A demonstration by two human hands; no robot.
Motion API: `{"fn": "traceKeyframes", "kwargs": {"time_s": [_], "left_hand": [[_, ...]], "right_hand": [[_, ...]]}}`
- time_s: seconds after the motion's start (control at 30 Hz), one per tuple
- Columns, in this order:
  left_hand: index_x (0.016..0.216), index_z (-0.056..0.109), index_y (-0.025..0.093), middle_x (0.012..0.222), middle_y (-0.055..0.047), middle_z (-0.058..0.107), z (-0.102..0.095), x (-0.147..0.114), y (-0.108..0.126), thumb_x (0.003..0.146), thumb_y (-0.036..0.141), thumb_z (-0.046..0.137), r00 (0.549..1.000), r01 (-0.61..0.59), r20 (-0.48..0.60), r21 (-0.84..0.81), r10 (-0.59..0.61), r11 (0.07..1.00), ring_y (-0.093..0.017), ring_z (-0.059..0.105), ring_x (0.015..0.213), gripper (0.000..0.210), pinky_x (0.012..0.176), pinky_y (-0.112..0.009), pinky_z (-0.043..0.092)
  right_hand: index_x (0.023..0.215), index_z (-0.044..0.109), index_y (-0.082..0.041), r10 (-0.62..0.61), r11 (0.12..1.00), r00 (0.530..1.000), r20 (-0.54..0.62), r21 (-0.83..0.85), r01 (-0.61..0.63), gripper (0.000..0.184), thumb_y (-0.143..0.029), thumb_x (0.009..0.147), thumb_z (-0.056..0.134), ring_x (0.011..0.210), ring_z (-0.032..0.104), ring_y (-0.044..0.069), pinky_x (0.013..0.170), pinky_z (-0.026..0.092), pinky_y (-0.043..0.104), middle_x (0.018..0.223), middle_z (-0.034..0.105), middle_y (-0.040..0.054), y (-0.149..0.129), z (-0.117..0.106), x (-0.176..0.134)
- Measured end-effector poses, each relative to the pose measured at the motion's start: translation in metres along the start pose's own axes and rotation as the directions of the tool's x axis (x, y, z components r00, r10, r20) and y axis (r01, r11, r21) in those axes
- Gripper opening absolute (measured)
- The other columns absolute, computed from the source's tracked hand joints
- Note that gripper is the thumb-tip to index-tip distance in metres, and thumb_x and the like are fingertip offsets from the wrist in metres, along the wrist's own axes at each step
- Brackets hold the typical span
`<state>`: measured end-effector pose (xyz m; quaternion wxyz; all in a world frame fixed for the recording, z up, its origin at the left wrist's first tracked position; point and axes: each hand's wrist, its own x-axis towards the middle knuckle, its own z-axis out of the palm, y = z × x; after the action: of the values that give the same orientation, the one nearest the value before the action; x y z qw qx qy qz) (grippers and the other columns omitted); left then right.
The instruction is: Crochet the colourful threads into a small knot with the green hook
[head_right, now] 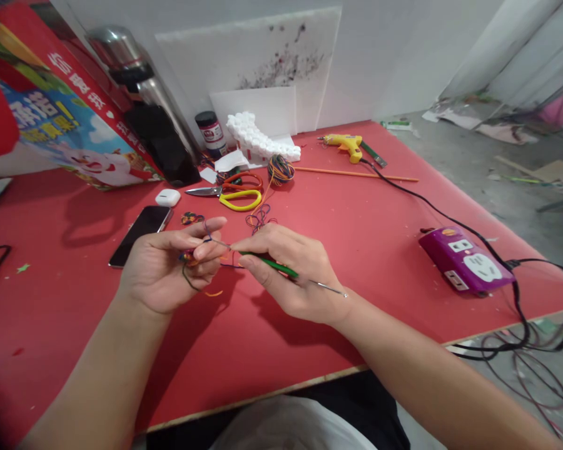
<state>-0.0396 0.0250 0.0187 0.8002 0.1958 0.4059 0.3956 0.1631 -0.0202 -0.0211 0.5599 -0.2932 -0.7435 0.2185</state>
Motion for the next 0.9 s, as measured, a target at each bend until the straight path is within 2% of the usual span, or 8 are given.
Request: {"fn": "traceKeyframes", "kwargs": {"time_s": [0.13,0.23,0.33,0.43,0.57,0.7,0.83,0.9], "left_hand": [[0.074,0.084,0.004,0.044,-0.005,0.053,-0.004,0.001,0.002,0.055,0.005,0.064,0.999,0.026,0.047,0.025,-0.027,0.999,-0.007,0.043,0.041,0.027,0.037,-0.014,0.030],[0.077,0.086,0.005,0.050,-0.007,0.061,-0.004,-0.001,0.001,0.058,0.002,0.070,0.999,-0.025,0.031,0.078,0.023,0.997,-0.008,0.053,0.046,0.025,0.041,-0.014,0.038],[0.084,0.088,0.010,0.062,-0.008,0.073,0.000,-0.002,-0.008,0.063,-0.001,0.078,0.991,-0.135,0.041,0.134,0.130,0.982,-0.010,0.065,0.056,0.026,0.053,-0.015,0.050],[0.084,0.089,0.015,0.069,-0.007,0.079,0.005,0.000,-0.022,0.064,0.004,0.089,0.978,-0.204,0.083,0.168,0.193,0.964,-0.011,0.069,0.060,0.023,0.052,-0.016,0.048],[0.075,0.087,0.015,0.067,-0.007,0.078,0.008,0.004,-0.035,0.059,0.014,0.099,0.962,-0.271,0.084,0.175,0.259,0.947,-0.007,0.062,0.054,0.021,0.046,-0.014,0.037],[0.089,0.090,0.019,0.065,-0.002,0.076,0.009,0.004,-0.036,0.060,0.017,0.103,0.930,-0.366,0.082,0.242,0.357,0.899,-0.010,0.069,0.062,0.032,0.057,-0.016,0.051],[0.093,0.090,0.020,0.074,-0.002,0.081,0.011,0.003,-0.036,0.055,0.011,0.104,0.923,-0.381,0.055,0.282,0.382,0.880,-0.013,0.074,0.068,0.042,0.068,-0.022,0.060],[0.095,0.090,0.020,0.077,-0.003,0.083,0.010,0.004,-0.037,0.054,0.009,0.104,0.927,-0.370,0.052,0.296,0.372,0.881,-0.016,0.076,0.071,0.046,0.071,-0.025,0.062]], "right_hand": [[0.108,0.081,-0.024,0.087,0.992,0.996,-0.012,0.093,-0.085,0.015,-0.017,0.101,0.070,0.073,0.070,0.017,0.067,0.057,0.031,0.085,0.078,0.0040,0.001,-0.005,0.001],[0.102,0.083,-0.022,0.224,0.948,0.975,-0.012,0.236,-0.215,0.010,-0.023,0.101,0.073,0.069,0.068,0.016,0.061,0.056,0.029,0.082,0.077,0.0044,0.002,-0.005,0.001],[0.100,0.083,-0.021,0.416,0.814,0.909,-0.005,0.448,-0.370,0.018,-0.038,0.100,0.078,0.059,0.061,0.013,0.051,0.050,0.025,0.074,0.073,0.0025,0.005,-0.001,0.000],[0.100,0.082,-0.022,0.524,0.685,0.852,-0.001,0.594,-0.421,0.024,-0.045,0.095,0.083,0.055,0.057,0.011,0.049,0.049,0.024,0.070,0.070,-0.0001,0.007,0.007,-0.001],[0.102,0.082,-0.023,0.580,0.647,0.814,-0.020,0.620,-0.445,0.026,-0.047,0.092,0.085,0.058,0.057,0.011,0.054,0.051,0.024,0.072,0.071,-0.0002,0.011,0.014,-0.002],[0.100,0.083,-0.024,0.589,0.640,0.808,-0.010,0.616,-0.459,0.023,-0.046,0.093,0.085,0.058,0.056,0.010,0.054,0.048,0.021,0.072,0.069,-0.0015,0.015,0.013,-0.004],[0.099,0.084,-0.022,0.568,0.688,0.823,-0.026,0.564,-0.457,0.027,-0.048,0.093,0.083,0.064,0.060,0.012,0.061,0.053,0.025,0.076,0.071,0.0000,0.022,0.011,-0.004],[0.096,0.084,-0.021,0.572,0.675,0.820,-0.012,0.576,-0.462,0.031,-0.051,0.090,0.085,0.063,0.060,0.012,0.061,0.053,0.025,0.074,0.070,0.0001,0.025,0.011,-0.002]]}}
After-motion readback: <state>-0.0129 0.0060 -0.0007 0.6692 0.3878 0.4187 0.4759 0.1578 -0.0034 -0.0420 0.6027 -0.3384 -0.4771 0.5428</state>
